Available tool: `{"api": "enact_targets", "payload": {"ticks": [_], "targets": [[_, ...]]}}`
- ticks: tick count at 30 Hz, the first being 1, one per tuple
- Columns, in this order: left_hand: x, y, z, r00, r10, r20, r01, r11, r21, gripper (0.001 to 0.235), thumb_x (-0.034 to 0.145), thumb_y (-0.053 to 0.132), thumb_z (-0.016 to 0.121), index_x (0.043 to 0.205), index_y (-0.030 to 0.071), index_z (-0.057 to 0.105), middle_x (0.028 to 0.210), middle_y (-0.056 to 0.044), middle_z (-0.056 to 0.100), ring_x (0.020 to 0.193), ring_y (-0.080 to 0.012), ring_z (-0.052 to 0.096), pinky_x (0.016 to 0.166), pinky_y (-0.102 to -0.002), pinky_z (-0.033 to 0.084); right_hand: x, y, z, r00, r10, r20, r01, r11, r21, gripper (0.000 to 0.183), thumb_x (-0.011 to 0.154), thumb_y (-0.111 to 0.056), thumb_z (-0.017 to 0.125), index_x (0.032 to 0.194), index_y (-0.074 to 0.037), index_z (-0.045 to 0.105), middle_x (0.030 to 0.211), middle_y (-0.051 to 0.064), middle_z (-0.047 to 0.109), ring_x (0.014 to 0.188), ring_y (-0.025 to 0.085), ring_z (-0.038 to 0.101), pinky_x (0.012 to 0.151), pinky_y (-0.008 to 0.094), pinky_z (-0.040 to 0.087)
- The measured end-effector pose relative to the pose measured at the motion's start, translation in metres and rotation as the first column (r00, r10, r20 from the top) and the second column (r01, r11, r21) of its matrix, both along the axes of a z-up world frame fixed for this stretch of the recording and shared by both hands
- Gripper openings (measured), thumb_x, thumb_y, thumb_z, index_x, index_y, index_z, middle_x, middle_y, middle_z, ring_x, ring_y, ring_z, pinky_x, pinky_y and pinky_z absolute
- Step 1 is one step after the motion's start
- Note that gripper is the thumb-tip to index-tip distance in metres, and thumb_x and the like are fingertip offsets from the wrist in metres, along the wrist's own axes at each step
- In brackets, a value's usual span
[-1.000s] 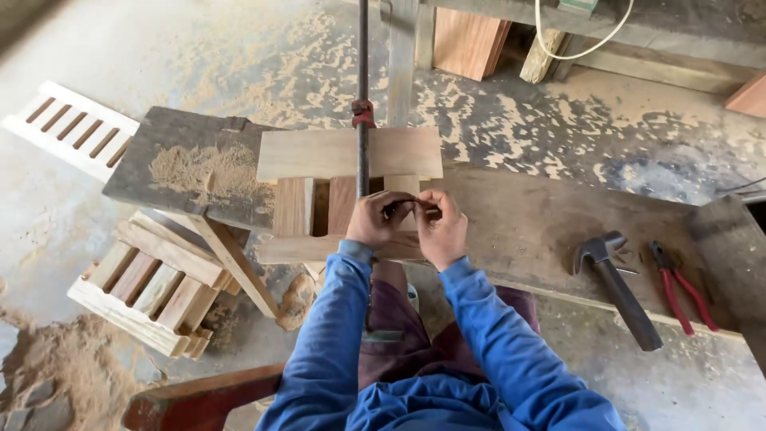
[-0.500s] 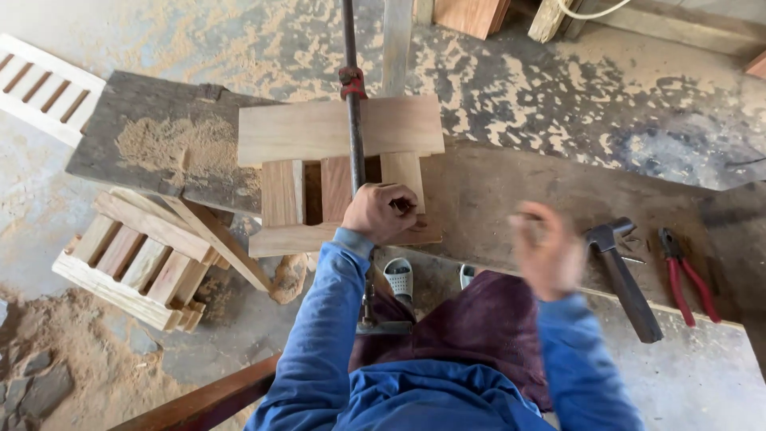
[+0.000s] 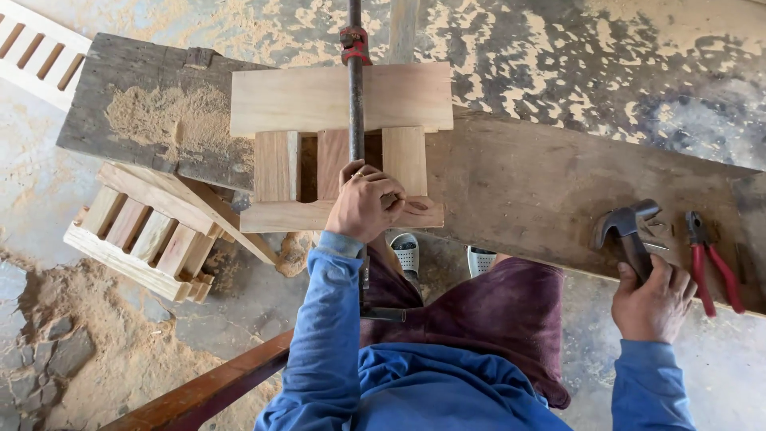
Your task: The person sits at a workbench where a small wooden frame is held in a bar clamp. They position nails on the wood and drive them in with a hammer, repeatedly repositioning the nails and hammering, and at one point uses pliers to hold or adjust a nail before resuming hammering.
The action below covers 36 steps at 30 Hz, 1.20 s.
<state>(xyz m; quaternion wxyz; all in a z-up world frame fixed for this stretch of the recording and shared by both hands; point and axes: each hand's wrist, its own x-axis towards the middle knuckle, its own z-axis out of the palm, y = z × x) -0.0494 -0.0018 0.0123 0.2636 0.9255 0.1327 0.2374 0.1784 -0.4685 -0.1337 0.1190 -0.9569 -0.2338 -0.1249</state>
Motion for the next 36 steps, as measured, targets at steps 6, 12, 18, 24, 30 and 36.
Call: {"api": "enact_targets", "payload": {"ticks": [6, 12, 18, 24, 30, 36], "targets": [[-0.006, 0.003, -0.016, 0.999, 0.018, -0.038, -0.016, 0.999, 0.038, 0.008, 0.075, 0.010, 0.080, 0.072, 0.015, 0.074, 0.081, 0.002, 0.074, 0.087, -0.0202, 0.070, 0.115, -0.048, 0.035, -0.009, 0.009, 0.014, 0.996, 0.087, 0.020, -0.088, 0.991, 0.105, 0.033, 0.114, -0.033, 0.069, 0.125, -0.005, 0.057, 0.117, 0.020, 0.058, 0.110, 0.042, 0.056, 0.094, 0.054, 0.047], [-0.007, 0.001, -0.009, 0.999, 0.040, -0.011, -0.040, 0.998, 0.046, 0.005, 0.070, 0.013, 0.081, 0.073, 0.015, 0.077, 0.086, 0.001, 0.071, 0.095, -0.0217, 0.066, 0.115, -0.045, 0.034, -0.066, 0.092, 0.112, 0.721, 0.197, -0.664, 0.219, 0.844, 0.489, 0.030, 0.115, -0.032, 0.054, 0.121, -0.003, 0.060, 0.088, 0.015, 0.064, 0.072, 0.025, 0.064, 0.062, 0.040, 0.051], [-0.006, 0.004, -0.022, 0.997, 0.054, -0.047, -0.053, 0.998, 0.020, 0.003, 0.078, 0.019, 0.082, 0.078, 0.017, 0.079, 0.089, 0.003, 0.071, 0.100, -0.0202, 0.065, 0.118, -0.046, 0.032, -0.115, 0.169, 0.143, 0.354, 0.745, -0.565, 0.125, 0.561, 0.818, 0.027, 0.104, -0.022, 0.056, 0.124, -0.005, 0.052, 0.084, 0.000, 0.062, 0.061, 0.008, 0.057, 0.053, 0.026, 0.048], [-0.006, 0.000, -0.020, 0.994, 0.092, -0.052, -0.092, 0.996, 0.010, 0.002, 0.076, 0.021, 0.082, 0.075, 0.019, 0.080, 0.088, 0.002, 0.071, 0.102, -0.0214, 0.065, 0.117, -0.046, 0.032, -0.137, 0.218, 0.178, 0.608, 0.606, -0.513, -0.348, 0.784, 0.514, 0.023, 0.102, -0.024, 0.060, 0.099, -0.001, 0.056, 0.060, 0.011, 0.063, 0.050, 0.022, 0.063, 0.051, 0.036, 0.048], [-0.004, 0.000, -0.032, 0.994, 0.104, -0.039, -0.104, 0.995, 0.002, 0.004, 0.079, 0.020, 0.080, 0.075, 0.020, 0.079, 0.087, 0.004, 0.072, 0.101, -0.0201, 0.065, 0.119, -0.045, 0.033, -0.138, 0.239, 0.181, 0.600, 0.731, -0.325, -0.528, 0.667, 0.525, 0.033, 0.104, -0.022, 0.058, 0.121, 0.005, 0.052, 0.080, 0.027, 0.066, 0.072, 0.047, 0.067, 0.058, 0.050, 0.050], [-0.001, -0.003, -0.029, 0.992, 0.122, -0.018, -0.123, 0.992, -0.019, 0.001, 0.076, 0.020, 0.080, 0.075, 0.020, 0.080, 0.086, 0.003, 0.072, 0.098, -0.0208, 0.066, 0.117, -0.045, 0.032, -0.133, 0.236, 0.169, 0.659, 0.644, -0.389, -0.528, 0.764, 0.370, 0.033, 0.102, -0.024, 0.061, 0.119, 0.003, 0.052, 0.075, 0.027, 0.066, 0.070, 0.048, 0.067, 0.057, 0.053, 0.048]]}}
